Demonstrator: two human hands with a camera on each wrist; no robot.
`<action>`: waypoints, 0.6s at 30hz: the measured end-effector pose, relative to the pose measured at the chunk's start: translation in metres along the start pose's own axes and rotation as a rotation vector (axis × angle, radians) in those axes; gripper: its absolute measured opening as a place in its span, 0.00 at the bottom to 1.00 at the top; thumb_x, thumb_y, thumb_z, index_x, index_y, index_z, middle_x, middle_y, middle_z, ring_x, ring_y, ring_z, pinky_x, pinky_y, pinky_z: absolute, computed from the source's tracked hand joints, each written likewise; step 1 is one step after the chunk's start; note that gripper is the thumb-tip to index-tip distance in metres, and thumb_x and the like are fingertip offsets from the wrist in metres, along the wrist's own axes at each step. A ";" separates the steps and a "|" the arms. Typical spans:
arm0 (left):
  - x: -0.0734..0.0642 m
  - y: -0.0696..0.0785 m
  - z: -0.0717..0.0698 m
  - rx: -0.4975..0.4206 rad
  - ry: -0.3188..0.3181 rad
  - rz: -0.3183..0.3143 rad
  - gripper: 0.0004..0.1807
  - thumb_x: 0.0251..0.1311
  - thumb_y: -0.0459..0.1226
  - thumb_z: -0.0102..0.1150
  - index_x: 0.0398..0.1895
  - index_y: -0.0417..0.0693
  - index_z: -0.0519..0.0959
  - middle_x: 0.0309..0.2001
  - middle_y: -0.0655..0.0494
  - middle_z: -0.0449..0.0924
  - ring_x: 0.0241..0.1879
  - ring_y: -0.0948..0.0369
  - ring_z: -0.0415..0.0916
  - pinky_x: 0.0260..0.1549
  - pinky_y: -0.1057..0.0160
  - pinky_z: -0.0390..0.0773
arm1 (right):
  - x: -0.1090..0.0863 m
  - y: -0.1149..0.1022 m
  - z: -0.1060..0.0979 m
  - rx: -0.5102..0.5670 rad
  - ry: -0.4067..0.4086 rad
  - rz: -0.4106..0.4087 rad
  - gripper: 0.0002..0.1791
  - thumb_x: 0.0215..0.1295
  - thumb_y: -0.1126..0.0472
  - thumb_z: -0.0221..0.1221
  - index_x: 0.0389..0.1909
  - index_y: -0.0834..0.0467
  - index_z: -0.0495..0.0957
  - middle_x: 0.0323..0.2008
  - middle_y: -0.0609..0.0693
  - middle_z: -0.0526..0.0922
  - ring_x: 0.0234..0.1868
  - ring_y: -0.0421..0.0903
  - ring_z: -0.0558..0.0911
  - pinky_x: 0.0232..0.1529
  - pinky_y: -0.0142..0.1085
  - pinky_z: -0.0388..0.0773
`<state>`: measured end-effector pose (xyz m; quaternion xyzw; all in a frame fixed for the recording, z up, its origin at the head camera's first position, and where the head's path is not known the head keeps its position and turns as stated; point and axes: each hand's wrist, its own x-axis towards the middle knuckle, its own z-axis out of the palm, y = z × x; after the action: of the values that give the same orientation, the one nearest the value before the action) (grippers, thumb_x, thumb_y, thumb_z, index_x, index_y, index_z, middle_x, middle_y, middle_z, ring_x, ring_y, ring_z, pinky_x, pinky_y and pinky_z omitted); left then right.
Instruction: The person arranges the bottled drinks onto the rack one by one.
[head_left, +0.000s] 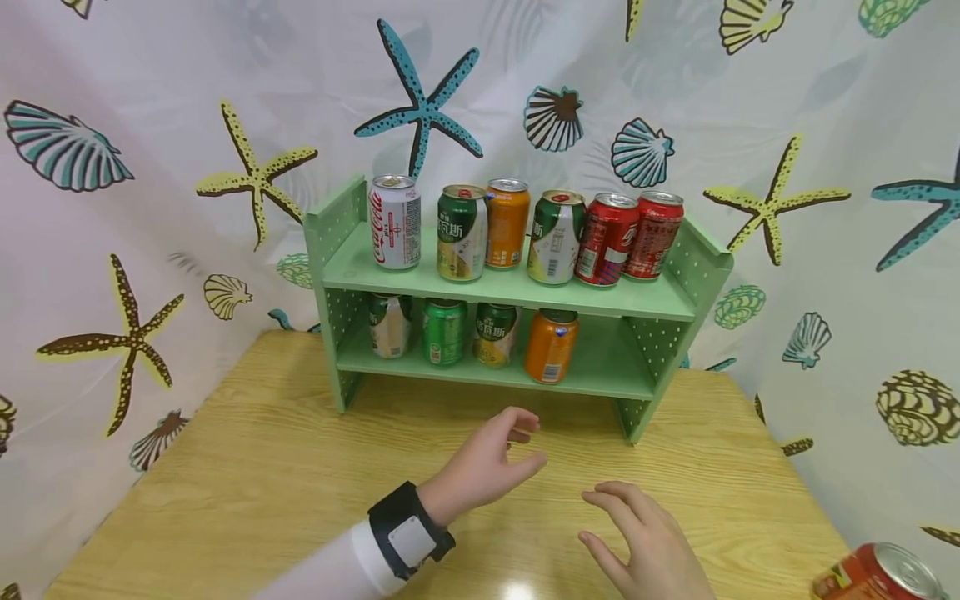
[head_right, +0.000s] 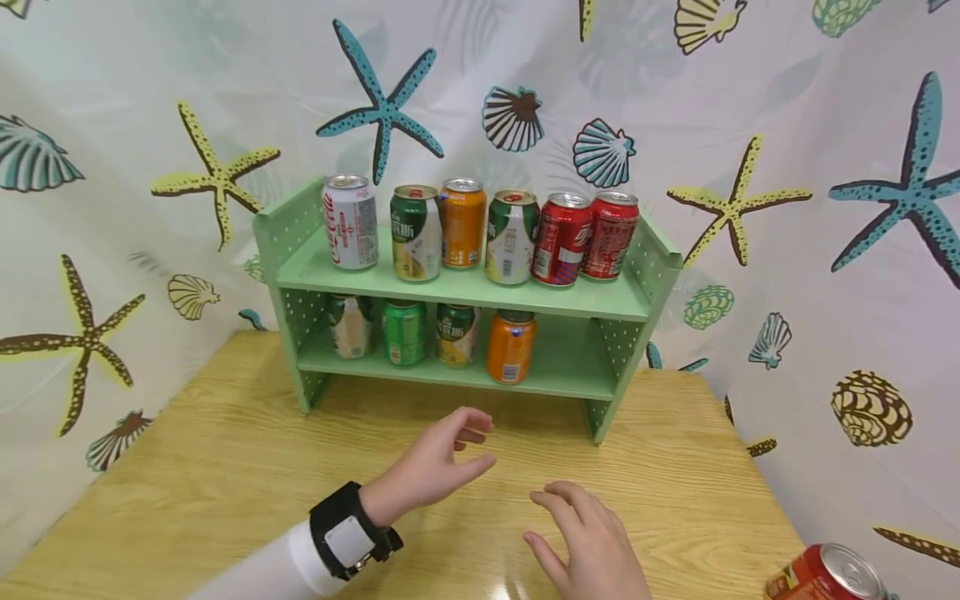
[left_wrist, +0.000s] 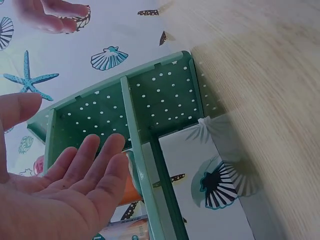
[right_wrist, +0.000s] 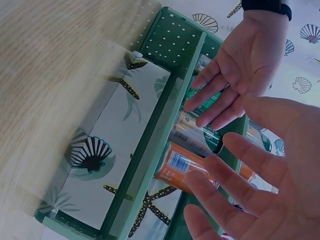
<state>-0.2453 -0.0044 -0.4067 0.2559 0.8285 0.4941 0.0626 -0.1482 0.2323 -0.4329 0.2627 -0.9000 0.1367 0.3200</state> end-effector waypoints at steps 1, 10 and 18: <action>-0.001 0.000 0.000 -0.001 -0.008 -0.003 0.26 0.69 0.45 0.65 0.66 0.47 0.72 0.62 0.52 0.78 0.62 0.53 0.78 0.60 0.49 0.79 | 0.000 0.000 0.000 -0.001 0.000 0.000 0.22 0.70 0.40 0.64 0.52 0.52 0.84 0.50 0.46 0.84 0.45 0.45 0.85 0.41 0.45 0.85; -0.018 -0.006 0.002 0.018 -0.070 0.006 0.24 0.69 0.46 0.65 0.62 0.48 0.75 0.60 0.53 0.80 0.60 0.53 0.78 0.59 0.50 0.79 | -0.001 0.000 0.001 0.021 0.021 -0.015 0.30 0.76 0.34 0.47 0.50 0.54 0.84 0.49 0.46 0.83 0.44 0.45 0.85 0.40 0.43 0.85; -0.031 -0.009 0.002 0.025 -0.086 0.031 0.20 0.69 0.47 0.65 0.60 0.53 0.77 0.58 0.57 0.80 0.59 0.56 0.78 0.58 0.50 0.79 | -0.002 0.003 -0.001 0.013 0.023 -0.014 0.24 0.73 0.38 0.59 0.51 0.53 0.84 0.49 0.47 0.84 0.44 0.45 0.85 0.40 0.43 0.85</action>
<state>-0.2210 -0.0211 -0.4197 0.2903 0.8271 0.4733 0.0873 -0.1483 0.2358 -0.4339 0.2697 -0.8934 0.1433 0.3294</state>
